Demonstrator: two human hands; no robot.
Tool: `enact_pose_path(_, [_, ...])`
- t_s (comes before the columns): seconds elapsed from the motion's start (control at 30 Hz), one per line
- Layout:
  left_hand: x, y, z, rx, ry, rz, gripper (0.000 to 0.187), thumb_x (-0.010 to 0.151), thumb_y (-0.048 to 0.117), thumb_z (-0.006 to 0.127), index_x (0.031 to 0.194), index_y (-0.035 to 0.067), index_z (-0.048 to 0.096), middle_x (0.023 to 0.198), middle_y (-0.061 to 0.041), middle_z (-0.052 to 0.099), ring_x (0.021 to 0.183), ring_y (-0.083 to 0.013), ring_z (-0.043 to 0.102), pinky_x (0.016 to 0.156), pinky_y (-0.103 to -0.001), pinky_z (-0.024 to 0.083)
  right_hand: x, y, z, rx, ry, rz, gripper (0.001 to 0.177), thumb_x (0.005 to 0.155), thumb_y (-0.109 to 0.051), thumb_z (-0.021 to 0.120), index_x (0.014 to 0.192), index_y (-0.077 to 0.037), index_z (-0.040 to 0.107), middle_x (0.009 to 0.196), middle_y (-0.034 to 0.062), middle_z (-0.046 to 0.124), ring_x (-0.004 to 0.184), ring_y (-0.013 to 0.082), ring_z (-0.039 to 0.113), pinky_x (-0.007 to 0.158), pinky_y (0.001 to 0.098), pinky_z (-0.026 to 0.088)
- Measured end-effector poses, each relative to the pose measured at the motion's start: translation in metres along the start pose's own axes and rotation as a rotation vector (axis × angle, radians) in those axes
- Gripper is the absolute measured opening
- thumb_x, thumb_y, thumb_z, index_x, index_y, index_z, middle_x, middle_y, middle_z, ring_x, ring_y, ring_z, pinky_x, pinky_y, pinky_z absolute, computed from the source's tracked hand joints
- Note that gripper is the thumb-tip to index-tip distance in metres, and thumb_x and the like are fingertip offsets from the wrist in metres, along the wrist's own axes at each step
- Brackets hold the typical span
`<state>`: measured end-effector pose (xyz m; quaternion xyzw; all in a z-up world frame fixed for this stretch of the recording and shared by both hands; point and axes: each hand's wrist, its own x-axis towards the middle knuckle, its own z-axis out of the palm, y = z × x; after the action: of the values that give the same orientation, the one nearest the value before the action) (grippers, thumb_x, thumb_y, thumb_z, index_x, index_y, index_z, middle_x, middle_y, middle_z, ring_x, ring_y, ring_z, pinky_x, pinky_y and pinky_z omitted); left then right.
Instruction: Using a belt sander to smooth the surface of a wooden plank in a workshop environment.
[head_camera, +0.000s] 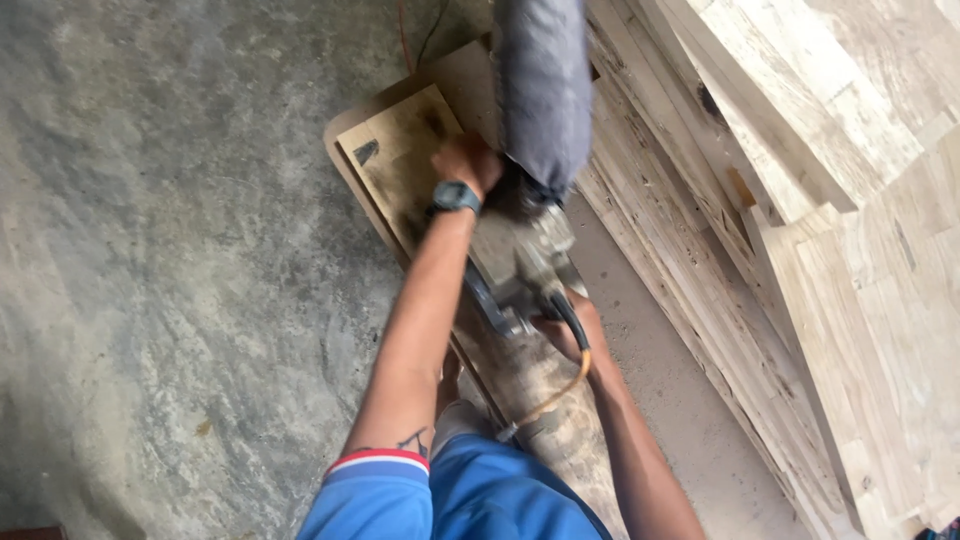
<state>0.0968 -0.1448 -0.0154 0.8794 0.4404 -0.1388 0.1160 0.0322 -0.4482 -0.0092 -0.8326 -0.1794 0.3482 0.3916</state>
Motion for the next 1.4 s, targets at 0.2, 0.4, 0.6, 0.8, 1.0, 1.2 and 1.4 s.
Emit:
enact_pose_path(0.2, [0.084,-0.042,-0.003,-0.195,0.054,0.001,0.027,0.101,0.032,0.052,0.097,0.016,0.074,0.092,-0.009,0.074,0.086,-0.0263,0.072,0.073,-0.044,0.057,0.065,-0.027,0.019,-0.098,-0.078,-0.231,0.017,0.075,-0.024,0.073,0.082,-0.015,0.06,0.085,0.0057,0.068,0.075,0.0227,0.067,0.073,0.0413,0.058])
enact_pose_path(0.4, [0.136,-0.062,-0.007,-0.236,0.311,0.034,0.025,0.091,0.032,0.066,0.098,0.011,0.078,0.093,-0.018,0.078,0.088,-0.0407,0.075,0.066,-0.054,0.061,0.113,-0.047,0.03,-0.128,-0.081,-0.242,0.033,0.065,-0.017,0.086,0.08,-0.015,0.056,0.081,0.0019,0.066,0.072,0.0188,0.062,0.066,0.0389,0.047])
enact_pose_path(0.6, [0.131,-0.058,-0.016,-0.24,0.183,-0.044,0.025,0.09,0.03,0.065,0.105,0.013,0.077,0.1,-0.016,0.077,0.095,-0.039,0.074,0.074,-0.052,0.061,0.109,-0.047,0.027,-0.136,-0.064,-0.315,0.033,0.066,-0.015,0.085,0.08,-0.014,0.054,0.078,0.002,0.064,0.07,0.0179,0.062,0.064,0.0378,0.047])
enact_pose_path(0.8, [0.082,-0.037,-0.007,-0.295,0.104,-0.02,0.029,0.106,0.022,0.047,0.094,0.011,0.072,0.092,-0.012,0.074,0.081,-0.0252,0.072,0.068,-0.037,0.06,0.07,-0.013,0.024,-0.133,-0.025,-0.387,0.027,0.07,-0.019,0.081,0.083,-0.012,0.059,0.082,0.0061,0.068,0.071,0.0235,0.066,0.068,0.0431,0.054])
enact_pose_path(1.0, [0.044,0.008,0.002,0.018,0.257,-0.308,0.027,0.082,0.026,0.072,0.056,0.026,0.064,0.053,0.002,0.062,0.054,-0.0158,0.066,0.049,-0.034,0.027,0.019,-0.017,0.011,0.04,-0.045,-0.009,0.03,0.071,-0.018,0.081,0.096,-0.006,0.07,0.093,0.0224,0.074,0.1,0.0455,0.07,0.085,0.0532,0.051])
enact_pose_path(1.2, [0.029,0.006,-0.019,-0.246,0.065,-0.562,0.014,0.073,0.037,0.079,0.077,0.023,0.081,0.069,0.003,0.075,0.067,-0.0155,0.074,0.052,-0.029,0.045,-0.004,-0.04,0.002,0.031,-0.113,-0.064,0.038,0.069,-0.017,0.085,0.101,-0.005,0.068,0.101,0.0271,0.072,0.106,0.0496,0.068,0.087,0.0576,0.05])
enact_pose_path(1.4, [0.042,-0.059,-0.007,-0.189,0.125,-0.092,0.017,0.08,0.035,0.073,0.086,0.022,0.082,0.078,-0.003,0.076,0.085,-0.0279,0.077,0.063,-0.042,0.06,0.02,-0.023,0.052,0.017,-0.09,-0.122,0.039,0.068,-0.021,0.084,0.102,-0.01,0.067,0.096,0.0232,0.071,0.102,0.0492,0.068,0.087,0.0559,0.052])
